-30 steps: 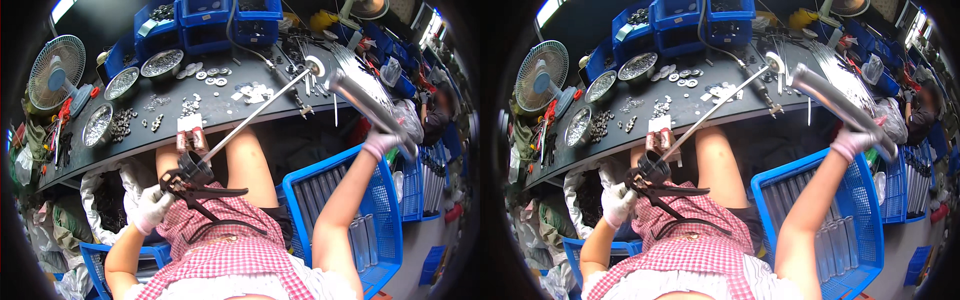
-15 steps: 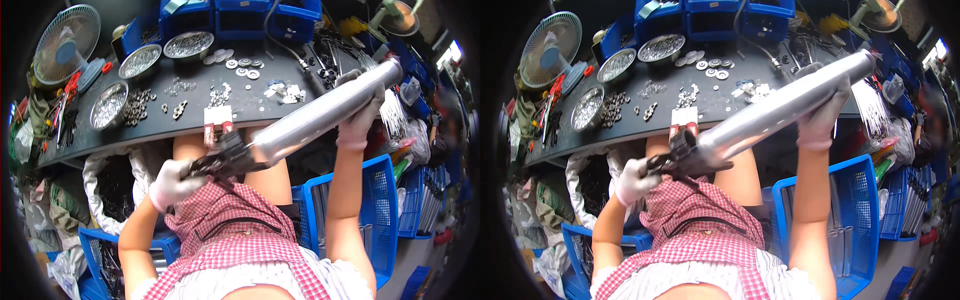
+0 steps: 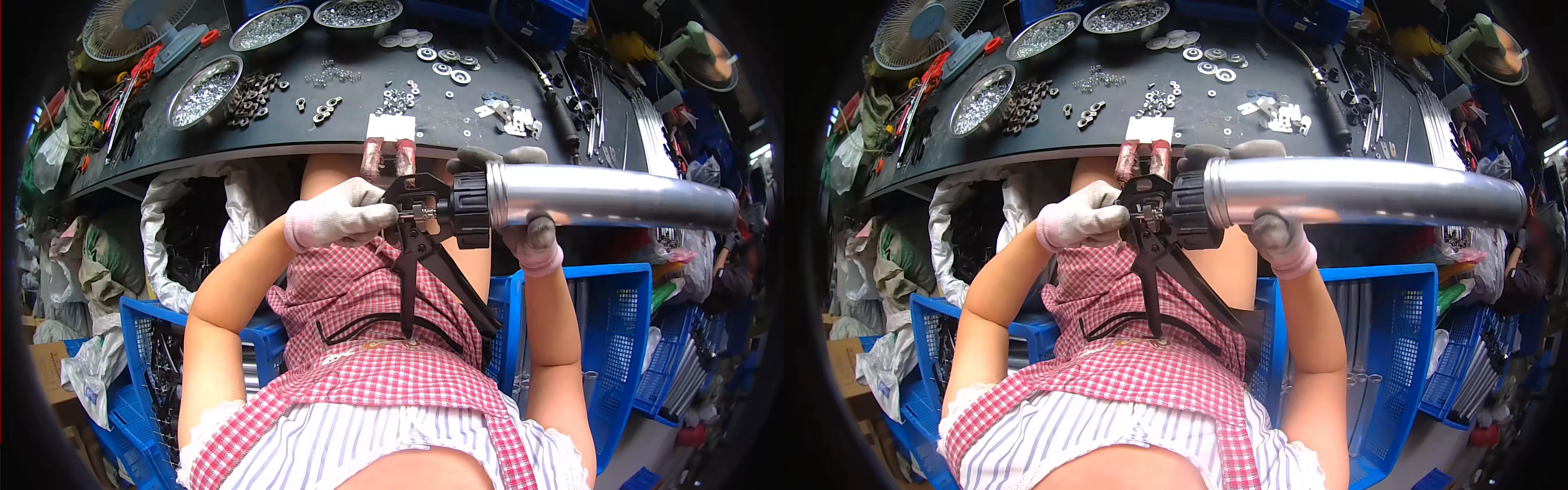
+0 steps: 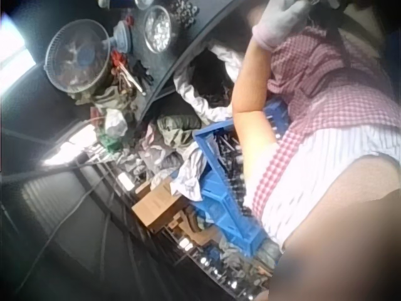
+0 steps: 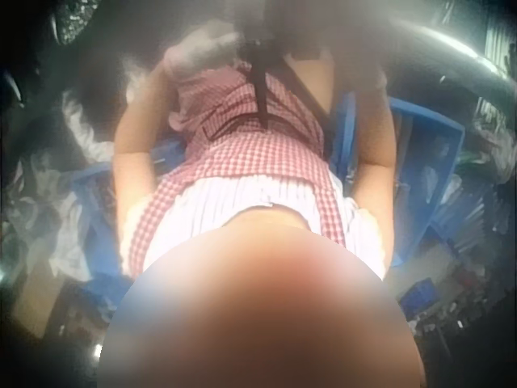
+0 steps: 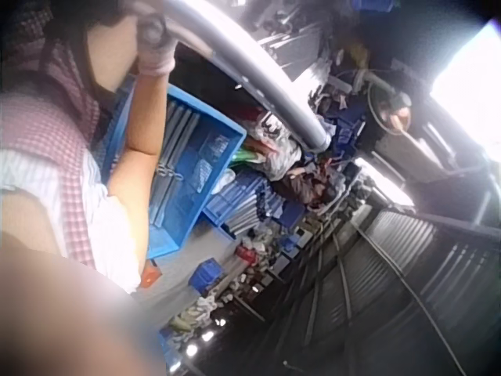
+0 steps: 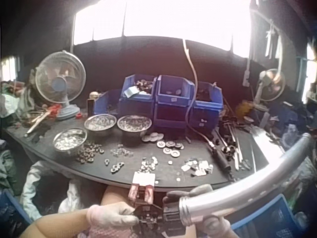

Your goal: The person assembles a manual dispensing tool by hand, inserting metal cylinders, washers, and pins into the tool's body.

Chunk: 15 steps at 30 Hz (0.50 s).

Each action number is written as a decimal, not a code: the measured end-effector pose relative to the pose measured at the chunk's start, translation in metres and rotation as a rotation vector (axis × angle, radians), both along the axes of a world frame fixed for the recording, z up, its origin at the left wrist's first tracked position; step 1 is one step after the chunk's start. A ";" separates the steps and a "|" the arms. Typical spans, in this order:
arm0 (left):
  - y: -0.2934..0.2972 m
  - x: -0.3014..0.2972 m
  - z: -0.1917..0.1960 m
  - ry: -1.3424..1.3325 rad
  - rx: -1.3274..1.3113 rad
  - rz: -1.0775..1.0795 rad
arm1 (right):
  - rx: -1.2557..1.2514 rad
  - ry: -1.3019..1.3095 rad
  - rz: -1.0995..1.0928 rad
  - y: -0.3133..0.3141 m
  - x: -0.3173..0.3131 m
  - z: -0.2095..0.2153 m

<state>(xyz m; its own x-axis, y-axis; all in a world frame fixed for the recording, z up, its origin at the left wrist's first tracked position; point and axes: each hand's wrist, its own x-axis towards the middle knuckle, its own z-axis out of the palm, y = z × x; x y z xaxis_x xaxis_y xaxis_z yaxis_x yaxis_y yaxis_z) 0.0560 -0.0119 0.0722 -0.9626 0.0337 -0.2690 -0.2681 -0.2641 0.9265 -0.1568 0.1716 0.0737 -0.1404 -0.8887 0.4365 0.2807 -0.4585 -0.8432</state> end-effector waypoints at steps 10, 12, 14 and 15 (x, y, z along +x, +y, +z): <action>0.011 -0.001 -0.024 -0.024 0.164 -0.111 | -0.044 0.040 0.046 0.008 0.006 -0.018; 0.017 -0.002 -0.022 -0.014 0.202 -0.093 | -0.071 -0.019 -0.020 0.005 0.010 -0.026; 0.017 -0.003 -0.028 -0.031 0.240 -0.112 | -0.045 -0.023 -0.047 0.006 0.011 -0.033; 0.017 -0.003 -0.032 -0.044 0.275 -0.128 | -0.021 -0.024 -0.070 0.006 0.011 -0.036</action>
<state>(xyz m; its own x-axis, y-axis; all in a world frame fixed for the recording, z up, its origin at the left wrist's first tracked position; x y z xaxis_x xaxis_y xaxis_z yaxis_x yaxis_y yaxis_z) 0.0532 0.0052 0.0404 -0.9336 0.2309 -0.2740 -0.3533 -0.4650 0.8118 -0.1456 0.1781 0.0379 -0.2129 -0.8669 0.4508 0.2675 -0.4955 -0.8264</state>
